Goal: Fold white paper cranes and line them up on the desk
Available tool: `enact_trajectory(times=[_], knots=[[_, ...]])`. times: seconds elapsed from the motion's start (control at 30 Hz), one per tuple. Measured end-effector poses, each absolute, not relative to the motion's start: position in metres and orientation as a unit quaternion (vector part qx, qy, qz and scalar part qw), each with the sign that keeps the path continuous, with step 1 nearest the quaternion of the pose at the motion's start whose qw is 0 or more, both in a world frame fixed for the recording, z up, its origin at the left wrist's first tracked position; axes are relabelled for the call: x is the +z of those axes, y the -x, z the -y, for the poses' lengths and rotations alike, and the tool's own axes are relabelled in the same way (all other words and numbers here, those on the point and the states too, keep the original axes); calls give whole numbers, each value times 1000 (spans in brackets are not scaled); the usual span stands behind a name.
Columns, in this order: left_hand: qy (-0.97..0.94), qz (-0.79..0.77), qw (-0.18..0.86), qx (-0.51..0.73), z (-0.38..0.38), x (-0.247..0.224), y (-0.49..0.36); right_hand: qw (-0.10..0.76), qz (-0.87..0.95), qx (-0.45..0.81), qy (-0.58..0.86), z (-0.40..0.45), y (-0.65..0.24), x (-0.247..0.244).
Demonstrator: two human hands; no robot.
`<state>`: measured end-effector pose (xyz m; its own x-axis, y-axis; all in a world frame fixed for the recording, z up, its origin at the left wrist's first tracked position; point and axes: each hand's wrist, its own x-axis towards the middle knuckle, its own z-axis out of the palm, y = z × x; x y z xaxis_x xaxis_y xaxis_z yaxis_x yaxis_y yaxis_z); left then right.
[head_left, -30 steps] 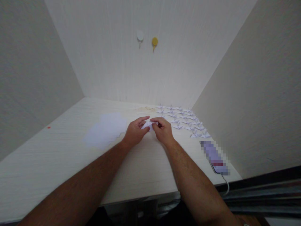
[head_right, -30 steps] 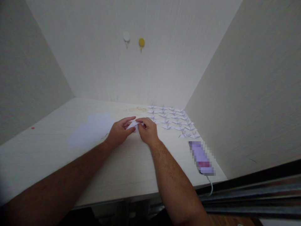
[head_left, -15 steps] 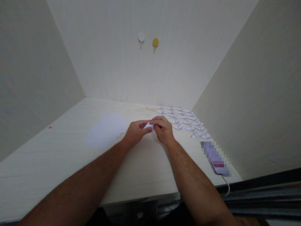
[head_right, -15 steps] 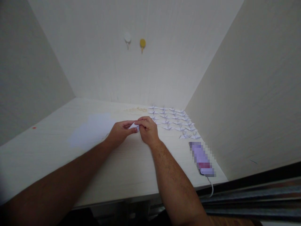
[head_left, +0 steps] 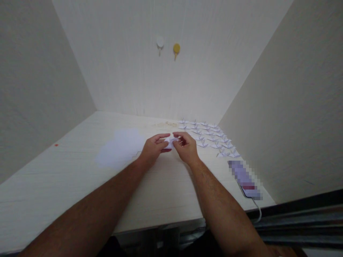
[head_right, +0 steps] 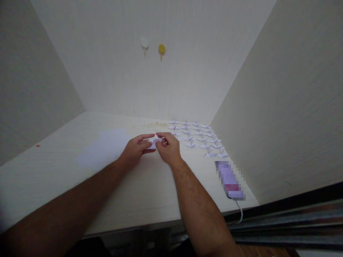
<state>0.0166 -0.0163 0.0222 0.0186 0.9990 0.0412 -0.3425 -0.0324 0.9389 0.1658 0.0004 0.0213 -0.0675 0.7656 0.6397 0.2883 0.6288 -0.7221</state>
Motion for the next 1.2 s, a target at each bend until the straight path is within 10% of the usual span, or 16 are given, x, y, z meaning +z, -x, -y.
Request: enact_trajectory(times=[1.2], knots=[[-456, -441, 476, 609, 11, 19, -14, 497, 700, 324, 397, 3, -160, 17]])
